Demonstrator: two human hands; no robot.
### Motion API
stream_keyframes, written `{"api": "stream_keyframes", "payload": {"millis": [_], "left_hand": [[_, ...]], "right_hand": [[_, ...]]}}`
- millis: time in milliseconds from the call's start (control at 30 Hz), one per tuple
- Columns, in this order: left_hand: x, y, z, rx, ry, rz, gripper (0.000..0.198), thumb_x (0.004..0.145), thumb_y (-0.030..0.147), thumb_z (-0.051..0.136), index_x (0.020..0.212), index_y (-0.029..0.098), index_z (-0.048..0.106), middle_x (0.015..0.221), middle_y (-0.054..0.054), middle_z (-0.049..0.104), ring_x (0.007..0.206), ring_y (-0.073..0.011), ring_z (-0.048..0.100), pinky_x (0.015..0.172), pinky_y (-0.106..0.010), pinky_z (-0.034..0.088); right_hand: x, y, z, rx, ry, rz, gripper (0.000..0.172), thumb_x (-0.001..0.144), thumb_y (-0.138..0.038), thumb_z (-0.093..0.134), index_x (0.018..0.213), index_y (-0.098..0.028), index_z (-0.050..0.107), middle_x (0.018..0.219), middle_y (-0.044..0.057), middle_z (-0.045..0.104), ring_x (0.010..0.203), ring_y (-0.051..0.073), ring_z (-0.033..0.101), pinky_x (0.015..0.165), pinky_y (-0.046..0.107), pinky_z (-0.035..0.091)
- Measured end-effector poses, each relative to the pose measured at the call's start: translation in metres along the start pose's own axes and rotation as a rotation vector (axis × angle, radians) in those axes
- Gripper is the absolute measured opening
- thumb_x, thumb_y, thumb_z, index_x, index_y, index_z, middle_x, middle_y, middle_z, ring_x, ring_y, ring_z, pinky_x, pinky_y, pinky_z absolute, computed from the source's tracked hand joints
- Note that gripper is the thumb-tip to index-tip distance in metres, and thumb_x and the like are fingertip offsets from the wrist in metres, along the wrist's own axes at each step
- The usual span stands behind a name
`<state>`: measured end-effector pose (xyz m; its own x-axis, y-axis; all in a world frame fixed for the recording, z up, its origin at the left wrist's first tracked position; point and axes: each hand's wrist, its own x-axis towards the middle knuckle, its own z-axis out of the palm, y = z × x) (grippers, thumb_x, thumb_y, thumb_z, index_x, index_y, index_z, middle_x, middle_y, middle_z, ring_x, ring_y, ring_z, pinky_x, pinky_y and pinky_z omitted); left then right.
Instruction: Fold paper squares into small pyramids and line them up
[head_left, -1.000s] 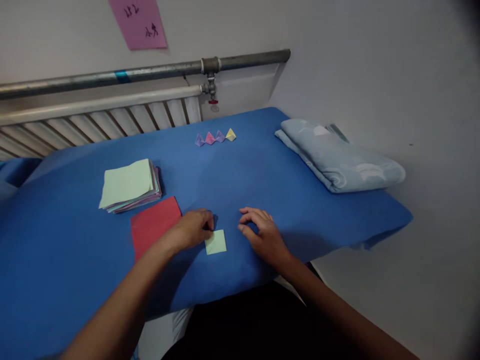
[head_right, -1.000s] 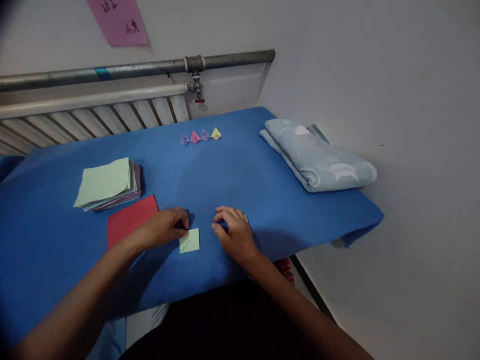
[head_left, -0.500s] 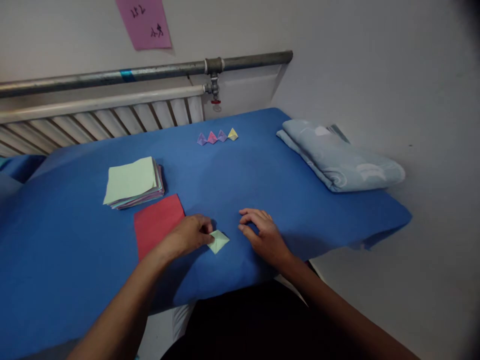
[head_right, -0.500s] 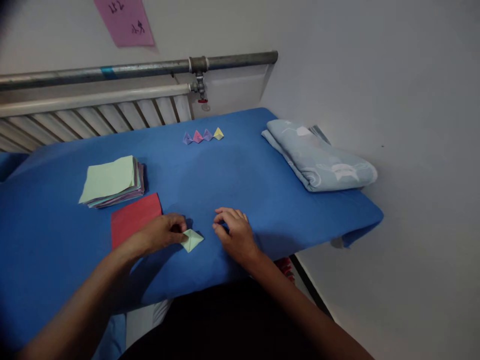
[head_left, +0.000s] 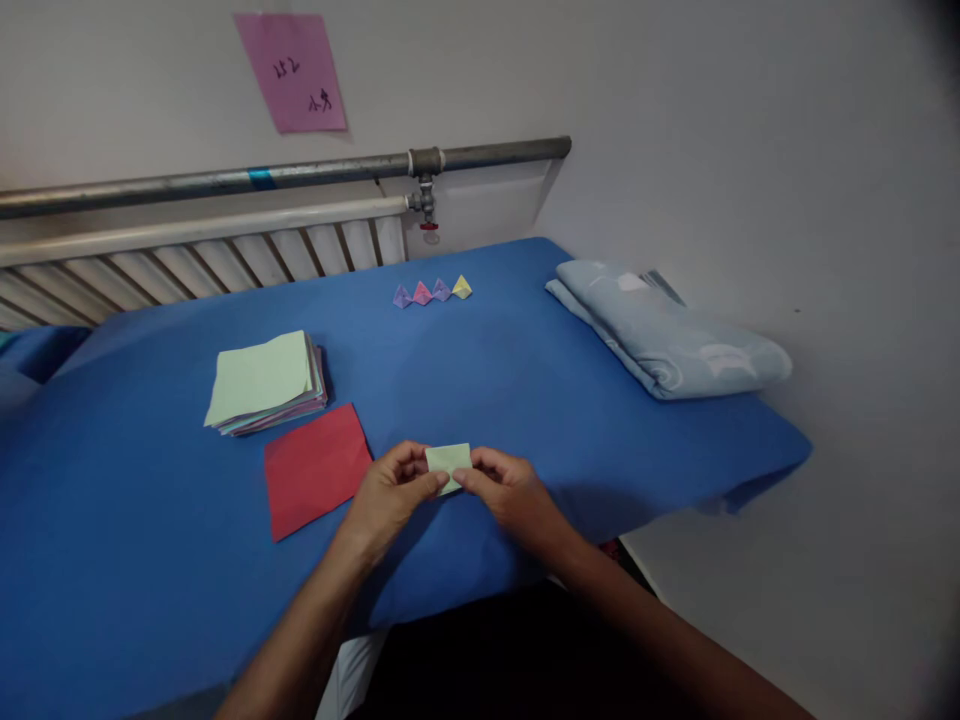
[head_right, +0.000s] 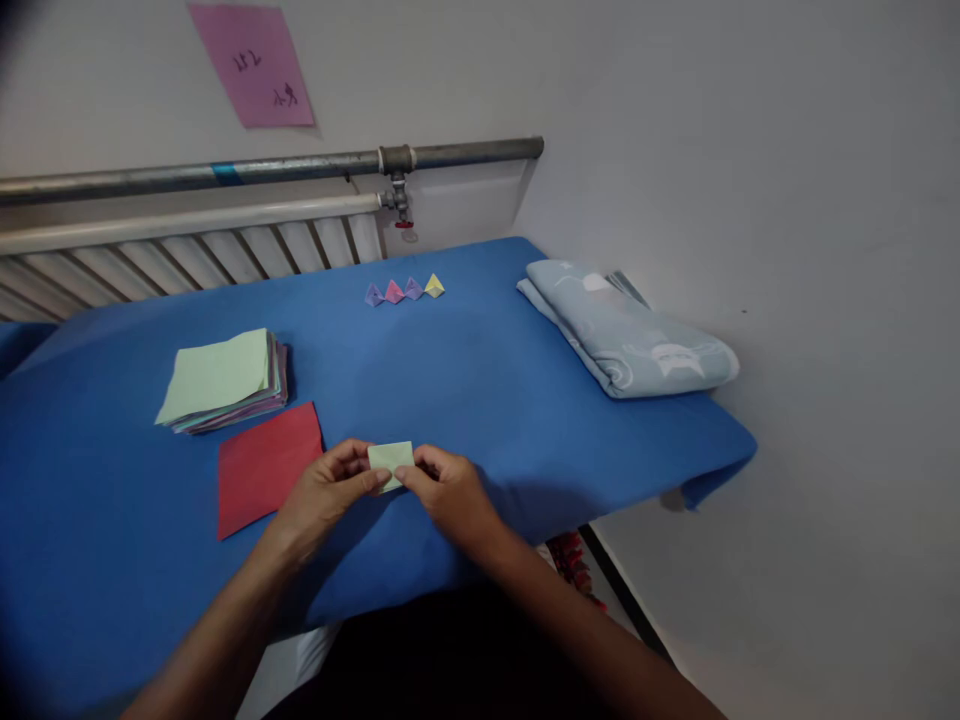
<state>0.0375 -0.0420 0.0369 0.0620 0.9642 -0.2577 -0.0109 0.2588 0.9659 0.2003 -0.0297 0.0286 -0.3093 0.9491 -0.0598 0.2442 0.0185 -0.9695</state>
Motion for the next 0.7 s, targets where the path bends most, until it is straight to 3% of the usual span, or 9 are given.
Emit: {"api": "stream_keyframes", "payload": {"millis": [100, 200, 300, 400, 533, 700], "left_hand": [[0.001, 0.004, -0.006, 0.348, -0.058, 0.171, 0.014, 0.075, 0.029, 0.065, 0.086, 0.021, 0.063, 0.078, 0.0, 0.067, 0.073, -0.0146, 0.061, 0.07, -0.028, 0.046], [0.003, 0.006, -0.011, 0.709, -0.061, 0.461, 0.004, 0.082, 0.023, 0.059, 0.083, 0.022, 0.063, 0.078, 0.0, 0.066, 0.076, -0.0154, 0.06, 0.072, -0.029, 0.046], [0.006, -0.001, -0.011, 0.902, 0.007, 0.821, 0.007, 0.086, 0.017, 0.054, 0.086, 0.02, 0.06, 0.079, -0.002, 0.066, 0.078, -0.0171, 0.061, 0.074, -0.031, 0.047], [0.008, -0.014, -0.007, 0.99, 0.093, 1.066, 0.01, 0.088, 0.011, 0.051, 0.093, 0.017, 0.056, 0.086, -0.006, 0.067, 0.085, -0.0191, 0.061, 0.077, -0.033, 0.049], [0.006, -0.028, -0.002, 1.106, 0.194, 1.126, 0.015, 0.089, 0.007, 0.046, 0.092, 0.017, 0.055, 0.087, -0.008, 0.066, 0.087, -0.0206, 0.06, 0.078, -0.035, 0.049], [-0.009, -0.035, -0.002, 1.192, 0.066, 0.89, 0.013, 0.086, 0.009, 0.052, 0.094, 0.017, 0.058, 0.092, -0.007, 0.066, 0.09, -0.0223, 0.059, 0.084, -0.04, 0.047]], "right_hand": [[-0.002, 0.001, -0.001, -0.237, 0.041, -0.162, 0.019, 0.086, -0.024, 0.053, 0.067, -0.021, 0.055, 0.063, -0.002, 0.054, 0.061, 0.013, 0.051, 0.058, 0.025, 0.04], [0.0, 0.002, -0.005, -0.471, 0.057, -0.422, 0.018, 0.091, -0.022, 0.049, 0.076, -0.02, 0.059, 0.075, 0.002, 0.063, 0.072, 0.016, 0.055, 0.069, 0.029, 0.043], [0.006, 0.004, -0.011, -0.577, 0.053, -0.633, 0.015, 0.092, -0.017, 0.047, 0.089, -0.018, 0.062, 0.086, 0.006, 0.067, 0.081, 0.018, 0.058, 0.077, 0.032, 0.044], [0.01, 0.01, -0.015, -0.657, 0.062, -0.732, 0.018, 0.09, -0.01, 0.047, 0.093, -0.017, 0.063, 0.091, 0.007, 0.067, 0.084, 0.02, 0.057, 0.078, 0.033, 0.045], [0.008, 0.02, -0.013, -0.803, 0.025, -0.706, 0.017, 0.091, -0.013, 0.049, 0.096, -0.017, 0.065, 0.094, 0.008, 0.067, 0.084, 0.02, 0.054, 0.077, 0.034, 0.043], [-0.002, 0.027, -0.012, -0.921, -0.141, -0.613, 0.018, 0.088, -0.011, 0.053, 0.099, -0.018, 0.066, 0.098, 0.007, 0.066, 0.087, 0.02, 0.053, 0.076, 0.035, 0.038]]}}
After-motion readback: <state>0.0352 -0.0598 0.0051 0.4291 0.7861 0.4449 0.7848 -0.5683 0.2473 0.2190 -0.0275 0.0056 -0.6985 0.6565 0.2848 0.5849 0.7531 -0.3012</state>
